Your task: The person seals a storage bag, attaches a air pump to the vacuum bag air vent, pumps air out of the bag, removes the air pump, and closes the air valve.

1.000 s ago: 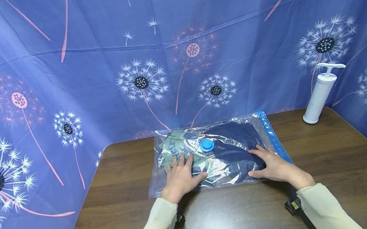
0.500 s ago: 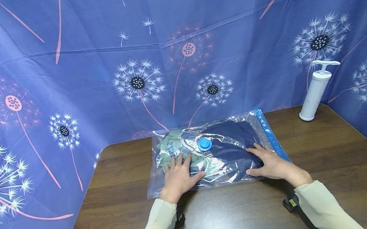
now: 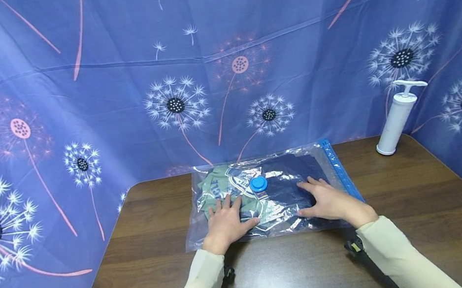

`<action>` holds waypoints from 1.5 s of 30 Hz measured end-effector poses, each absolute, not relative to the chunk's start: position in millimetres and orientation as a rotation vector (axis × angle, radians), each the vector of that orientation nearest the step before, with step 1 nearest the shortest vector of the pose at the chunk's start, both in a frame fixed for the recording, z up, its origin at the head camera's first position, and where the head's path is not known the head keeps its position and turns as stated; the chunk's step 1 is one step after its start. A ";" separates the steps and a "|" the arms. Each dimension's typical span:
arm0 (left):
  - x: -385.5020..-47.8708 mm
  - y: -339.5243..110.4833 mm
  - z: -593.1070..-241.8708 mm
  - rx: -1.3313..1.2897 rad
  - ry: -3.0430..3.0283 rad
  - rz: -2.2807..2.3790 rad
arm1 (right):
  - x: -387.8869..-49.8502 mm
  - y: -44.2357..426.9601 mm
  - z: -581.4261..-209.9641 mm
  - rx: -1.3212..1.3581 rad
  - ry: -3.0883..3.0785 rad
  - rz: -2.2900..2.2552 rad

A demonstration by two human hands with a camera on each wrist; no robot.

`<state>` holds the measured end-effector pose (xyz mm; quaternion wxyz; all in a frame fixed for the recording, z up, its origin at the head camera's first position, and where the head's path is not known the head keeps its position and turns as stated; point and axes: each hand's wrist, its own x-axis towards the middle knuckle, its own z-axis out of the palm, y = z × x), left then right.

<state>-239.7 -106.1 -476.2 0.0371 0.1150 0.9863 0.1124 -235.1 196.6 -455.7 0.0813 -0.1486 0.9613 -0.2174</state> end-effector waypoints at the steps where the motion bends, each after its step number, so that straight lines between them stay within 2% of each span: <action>1: -239.7 -106.0 -476.2 0.352 3.026 0.355 | -236.7 192.5 -454.3 -0.457 2.878 -0.648; 13: -241.3 -105.4 -475.9 0.334 3.012 0.358 | -268.4 144.2 -436.1 -0.571 2.882 -0.483; 27: -243.3 -105.1 -479.4 0.326 3.013 0.325 | -300.9 108.3 -428.3 -0.715 2.868 -0.212; 37: -243.2 -102.7 -475.2 0.299 3.006 0.362 | -320.5 90.9 -436.8 -0.844 2.857 -0.269; 45: -243.7 -101.5 -473.2 0.295 3.005 0.371 | -331.6 78.5 -440.8 -0.760 2.853 -0.369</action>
